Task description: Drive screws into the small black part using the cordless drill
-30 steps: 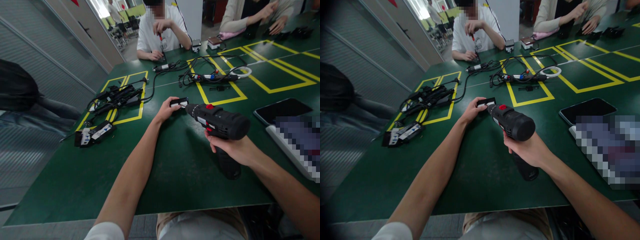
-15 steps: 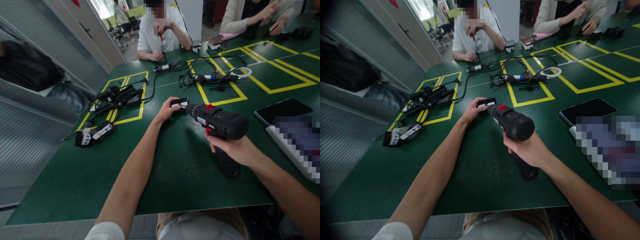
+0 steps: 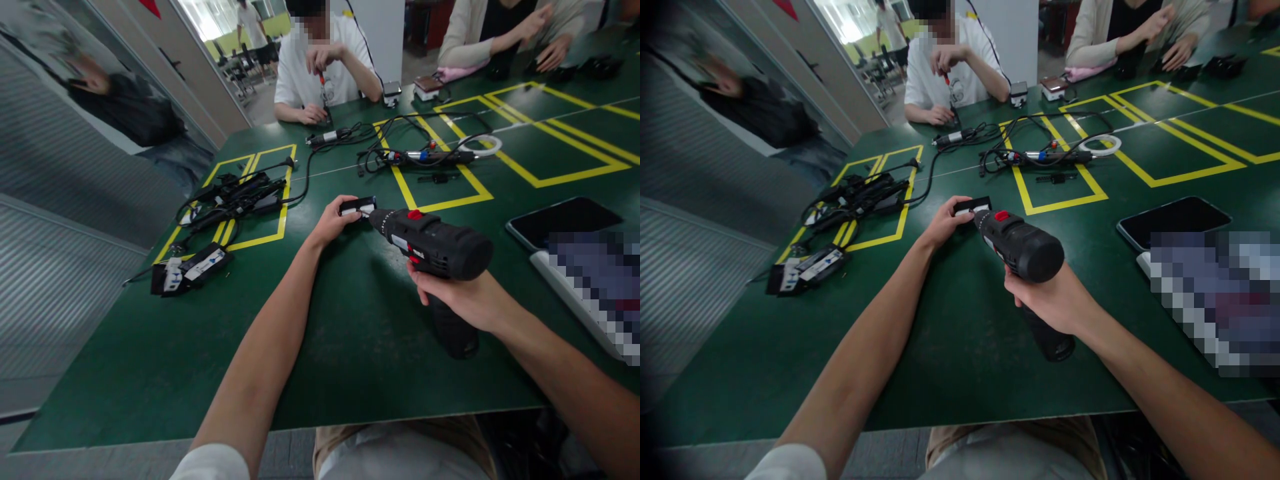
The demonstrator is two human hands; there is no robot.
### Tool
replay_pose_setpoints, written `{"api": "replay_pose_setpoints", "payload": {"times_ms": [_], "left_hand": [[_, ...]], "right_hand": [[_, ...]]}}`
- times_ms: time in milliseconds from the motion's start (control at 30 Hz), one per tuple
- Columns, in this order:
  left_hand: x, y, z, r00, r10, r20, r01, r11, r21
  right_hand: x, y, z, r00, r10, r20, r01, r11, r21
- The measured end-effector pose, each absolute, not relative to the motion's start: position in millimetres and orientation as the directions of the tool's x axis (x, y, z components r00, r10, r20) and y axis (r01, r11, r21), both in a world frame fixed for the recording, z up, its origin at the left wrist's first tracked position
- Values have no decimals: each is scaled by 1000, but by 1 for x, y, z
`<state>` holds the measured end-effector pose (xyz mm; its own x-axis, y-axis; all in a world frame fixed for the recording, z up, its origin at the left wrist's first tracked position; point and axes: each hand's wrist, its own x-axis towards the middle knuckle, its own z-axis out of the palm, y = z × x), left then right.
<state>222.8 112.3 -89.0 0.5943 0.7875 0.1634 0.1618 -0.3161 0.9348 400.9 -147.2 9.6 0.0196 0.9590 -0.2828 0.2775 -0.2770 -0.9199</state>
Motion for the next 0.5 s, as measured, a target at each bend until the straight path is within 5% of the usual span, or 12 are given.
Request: {"api": "replay_pose_setpoints", "payload": {"times_ms": [500], "left_hand": [[223,112,-89,589,790,171,168,-326,930]], "right_hand": [[403,-148,6,12,964,-265,324,-255,-911]]}}
